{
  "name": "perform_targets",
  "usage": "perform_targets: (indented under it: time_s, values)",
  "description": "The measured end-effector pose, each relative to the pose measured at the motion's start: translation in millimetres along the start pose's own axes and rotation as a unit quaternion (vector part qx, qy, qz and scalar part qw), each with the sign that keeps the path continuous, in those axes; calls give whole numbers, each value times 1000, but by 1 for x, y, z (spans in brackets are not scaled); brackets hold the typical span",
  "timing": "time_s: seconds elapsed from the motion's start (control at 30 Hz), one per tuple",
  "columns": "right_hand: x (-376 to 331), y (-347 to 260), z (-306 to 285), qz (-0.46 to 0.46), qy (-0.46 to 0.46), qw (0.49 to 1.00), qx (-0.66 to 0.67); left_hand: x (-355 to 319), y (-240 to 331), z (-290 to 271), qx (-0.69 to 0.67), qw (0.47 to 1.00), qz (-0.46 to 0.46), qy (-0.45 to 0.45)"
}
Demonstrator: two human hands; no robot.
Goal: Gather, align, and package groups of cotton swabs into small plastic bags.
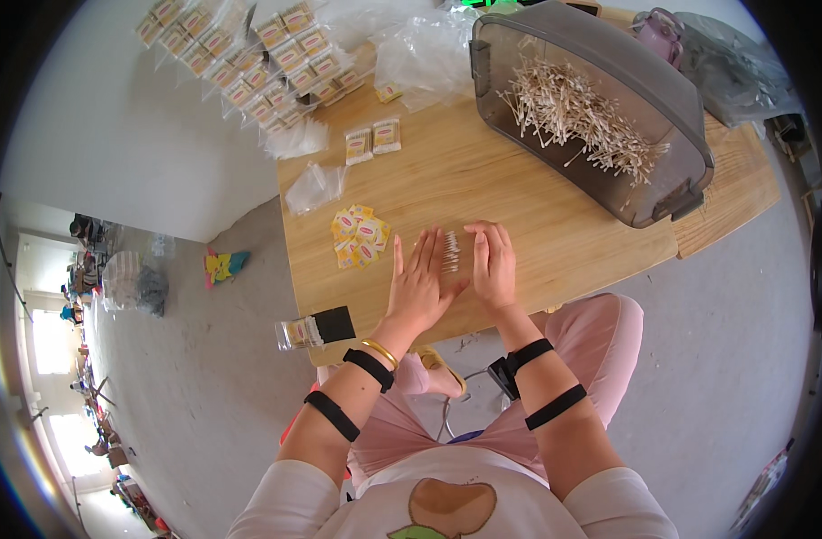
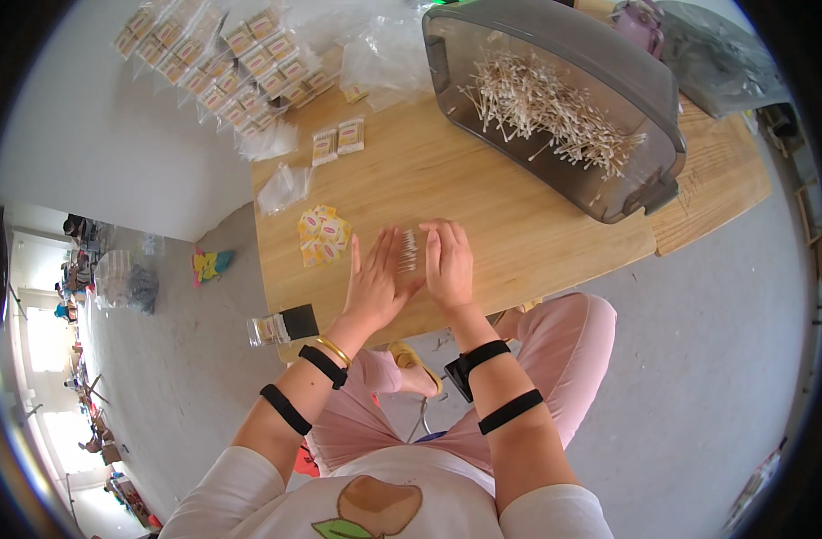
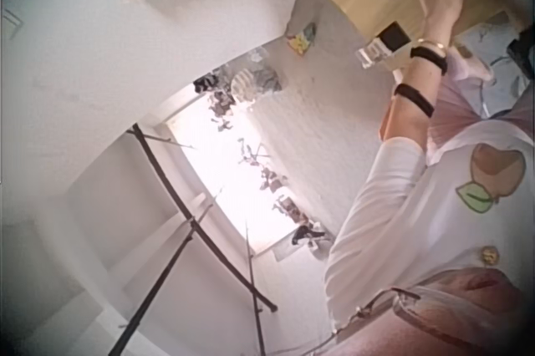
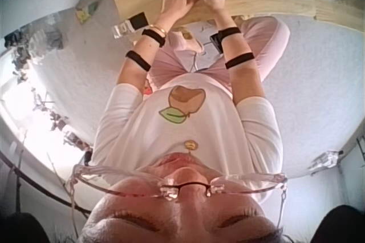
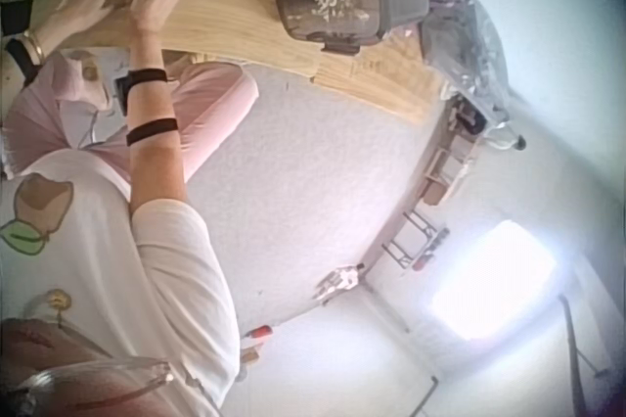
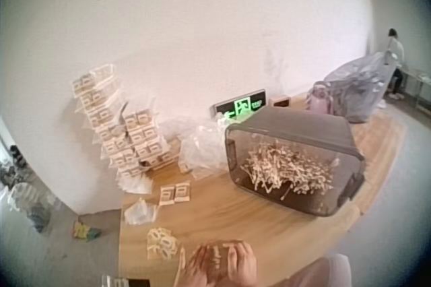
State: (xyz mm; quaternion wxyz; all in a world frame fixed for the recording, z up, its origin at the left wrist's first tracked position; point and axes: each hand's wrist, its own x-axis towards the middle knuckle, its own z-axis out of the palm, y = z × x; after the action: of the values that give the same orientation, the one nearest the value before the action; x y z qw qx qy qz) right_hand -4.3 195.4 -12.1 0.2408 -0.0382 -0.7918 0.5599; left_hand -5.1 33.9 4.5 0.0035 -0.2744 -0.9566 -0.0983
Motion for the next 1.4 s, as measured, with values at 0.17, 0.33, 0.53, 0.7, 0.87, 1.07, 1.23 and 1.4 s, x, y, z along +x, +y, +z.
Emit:
perform_targets:
  time_s: [0.17,0.33,0.53,0.7,0.87,1.07,1.23,1.4]
  values:
    - [1,2,-4,19,-38,999,-5,-4,-5,-3,19,1000,3,-15]
    - [-3,0,-9,-124,-204,948,-212,-21,-34,-6,-21,997,-70,27]
    - [-10,-2,-20,-156,-296,886,-321,-37,-38,10,-6,996,-85,0]
    - [-16,2,7,-169,-306,856,-382,-27,-24,20,-8,994,-105,27]
    - [-22,6,16,-196,-292,842,-410,-26,-19,24,-22,991,-126,36]
    - [-18,-5,11,-177,-313,859,-365,-40,-31,7,-33,988,-143,45]
    - [-15,-18,5,-173,-275,892,-313,-52,-34,2,-77,975,-158,136]
    - [-23,-14,-3,-201,-245,918,-239,-53,-38,6,-122,962,-160,186]
